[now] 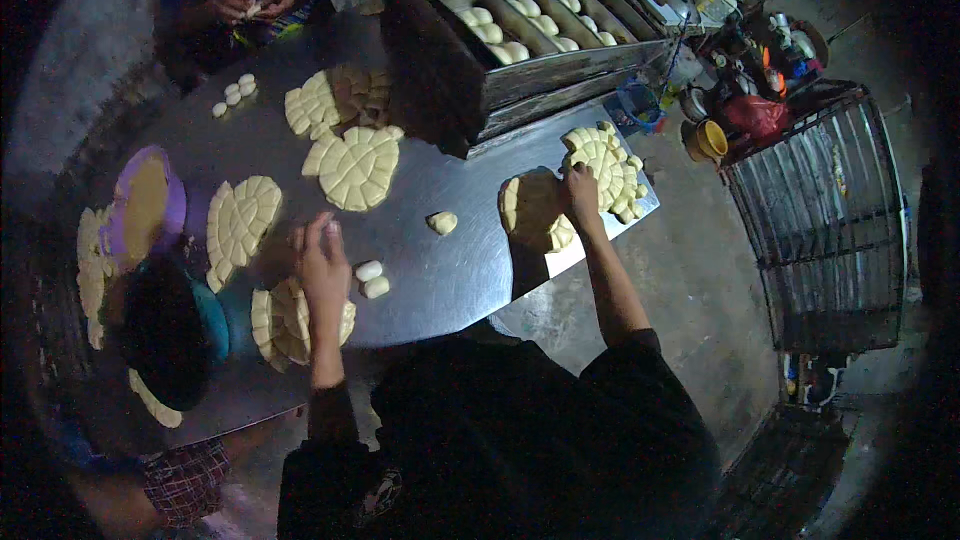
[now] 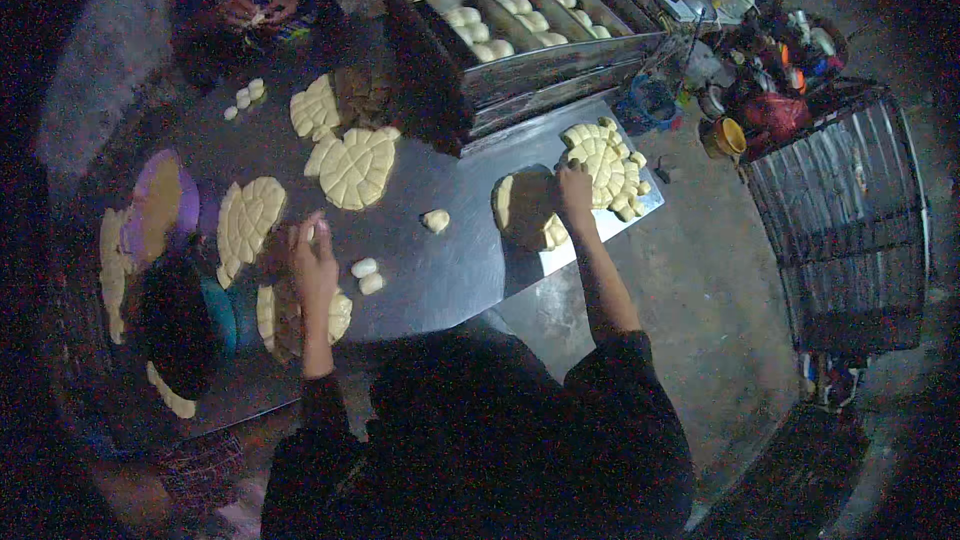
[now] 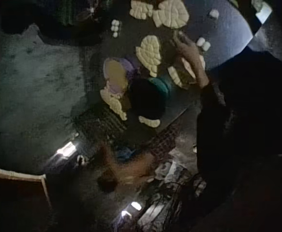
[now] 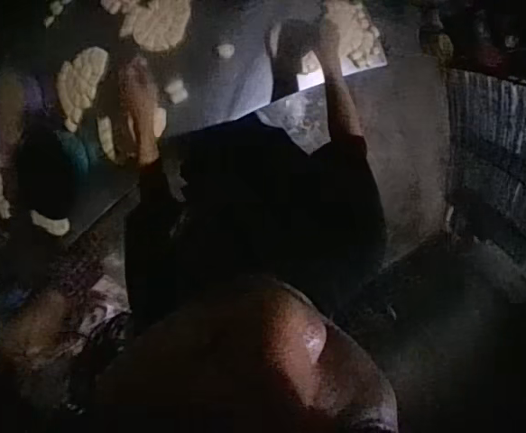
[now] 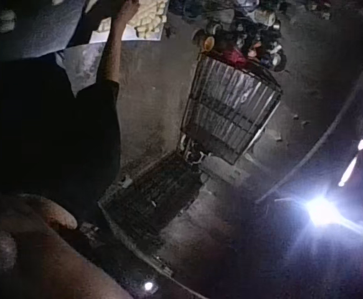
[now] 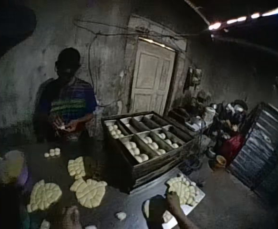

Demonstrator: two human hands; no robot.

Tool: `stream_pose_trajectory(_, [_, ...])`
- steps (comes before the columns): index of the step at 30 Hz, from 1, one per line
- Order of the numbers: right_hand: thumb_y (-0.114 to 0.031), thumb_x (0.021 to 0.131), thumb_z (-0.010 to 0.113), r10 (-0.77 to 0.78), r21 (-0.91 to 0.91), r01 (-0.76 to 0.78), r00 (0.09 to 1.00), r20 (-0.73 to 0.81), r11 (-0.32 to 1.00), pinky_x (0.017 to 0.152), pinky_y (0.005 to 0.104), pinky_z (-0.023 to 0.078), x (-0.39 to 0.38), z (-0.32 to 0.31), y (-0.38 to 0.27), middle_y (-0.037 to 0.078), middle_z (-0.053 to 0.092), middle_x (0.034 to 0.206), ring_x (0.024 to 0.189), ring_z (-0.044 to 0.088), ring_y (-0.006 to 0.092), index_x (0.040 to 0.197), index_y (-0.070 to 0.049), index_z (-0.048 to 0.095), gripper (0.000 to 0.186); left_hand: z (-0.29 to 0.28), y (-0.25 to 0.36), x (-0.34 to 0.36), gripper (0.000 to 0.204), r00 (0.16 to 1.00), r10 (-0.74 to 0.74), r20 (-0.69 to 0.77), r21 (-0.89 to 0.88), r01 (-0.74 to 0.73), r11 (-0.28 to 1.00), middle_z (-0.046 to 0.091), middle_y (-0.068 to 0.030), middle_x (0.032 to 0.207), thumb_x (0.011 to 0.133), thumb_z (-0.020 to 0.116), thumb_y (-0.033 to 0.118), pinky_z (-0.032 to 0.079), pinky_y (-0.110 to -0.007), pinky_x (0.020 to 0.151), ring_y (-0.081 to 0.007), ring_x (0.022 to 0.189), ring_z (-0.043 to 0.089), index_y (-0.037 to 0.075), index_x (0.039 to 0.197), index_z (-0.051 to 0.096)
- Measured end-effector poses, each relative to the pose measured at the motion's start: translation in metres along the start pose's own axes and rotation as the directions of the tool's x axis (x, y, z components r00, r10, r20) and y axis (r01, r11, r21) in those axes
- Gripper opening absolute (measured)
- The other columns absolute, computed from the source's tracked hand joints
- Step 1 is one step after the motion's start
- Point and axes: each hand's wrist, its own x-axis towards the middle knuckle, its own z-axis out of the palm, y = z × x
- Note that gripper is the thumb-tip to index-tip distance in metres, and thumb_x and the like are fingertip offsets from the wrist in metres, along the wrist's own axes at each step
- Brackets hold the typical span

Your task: The person prepares bread dough by hand, filling small pieces with a dark paste, shaping them into rounds, and placing them into metal baking tins.

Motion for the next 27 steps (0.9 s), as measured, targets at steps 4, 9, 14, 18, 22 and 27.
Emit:
stream_pose_trajectory(4, [-0.012,0.078,0.065,-0.082,0.094,0.071,0.99,0.119,0.993,0.073,0.0461,0.049,0.011,-0.002,-0.026,0.018,0.065,0.089,0.089,0.061,0.0382,0.095,-0.004,0.062,0.019,0.056,0.069,-0.023,0.021,0.977,0.17,0.129,-0.107,-0.157,0.982,0.064,-0.0173,0.107,0.093,0.06,0.02,0.047,-0.044,0.089,-0.0381,0.098,0.061,0.003,0.106,0.064])
stream_pose_trajectory(9, [0.005,0.082,0.062,0.064,0.665,-0.1,0.995,0.078,0.74,0.075,0.0366,0.051,0.005,0.0,-0.009,0.013,0.064,0.093,0.086,0.065,0.0272,0.104,-0.002,0.056,0.024,0.169,0.141,-0.038,0.038,0.808,0.33,0.488,-0.21,-0.258,0.943,0.053,-0.0195,0.135,0.093,0.061,0.024,0.037,-0.04,0.107,-0.0345,0.129,0.047,0.002,0.124,0.059])
stream_pose_trajectory(14, [0.0,0.091,0.063,0.278,0.992,0.025,0.959,-0.06,0.127,0.077,0.0242,0.048,0.022,-0.126,-0.025,0.005,0.061,0.092,0.084,0.058,0.0107,0.105,-0.001,0.055,0.016,0.262,0.148,-0.048,0.061,0.697,0.559,0.449,-0.039,-0.61,0.792,0.037,-0.0238,0.149,0.094,0.057,0.033,0.022,-0.044,0.117,-0.0369,0.142,0.03,-0.004,0.14,0.042])
stream_pose_trajectory(18, [0.002,0.084,0.071,0.067,0.973,0.227,0.971,-0.229,0.035,0.079,0.0268,0.05,0.034,-0.23,-0.024,0.006,0.064,0.104,0.088,0.061,0.0134,0.119,0.0,0.054,0.04,0.278,0.146,-0.053,0.06,0.714,0.379,0.589,0.207,-0.586,0.783,0.035,-0.0159,0.152,0.095,0.054,0.031,0.019,-0.045,0.118,-0.0338,0.141,0.032,0.001,0.145,0.037])
stream_pose_trajectory(22, [0.006,0.066,0.078,-0.35,0.702,0.536,0.843,-0.409,0.469,0.078,0.0346,0.051,0.041,-0.272,-0.042,0.011,0.068,0.095,0.086,0.064,0.0267,0.099,-0.002,0.069,0.036,0.21,0.198,-0.045,0.046,0.92,0.375,0.118,-0.495,-0.273,0.825,0.049,-0.0166,0.136,0.092,0.06,0.014,0.039,-0.04,0.105,-0.0323,0.125,0.05,0.002,0.135,0.048])
stream_pose_trajectory(27, [0.009,0.068,0.069,-0.359,0.734,0.599,0.794,-0.491,0.32,0.08,0.0345,0.053,0.05,-0.257,-0.095,0.015,0.068,0.102,0.093,0.066,0.0287,0.094,-0.003,0.072,0.029,0.094,0.251,-0.044,0.035,0.992,0.125,-0.027,-0.863,-0.087,0.498,0.052,-0.0159,0.126,0.102,0.044,0.01,0.043,-0.034,0.101,-0.0253,0.118,0.054,-0.006,0.132,0.048])
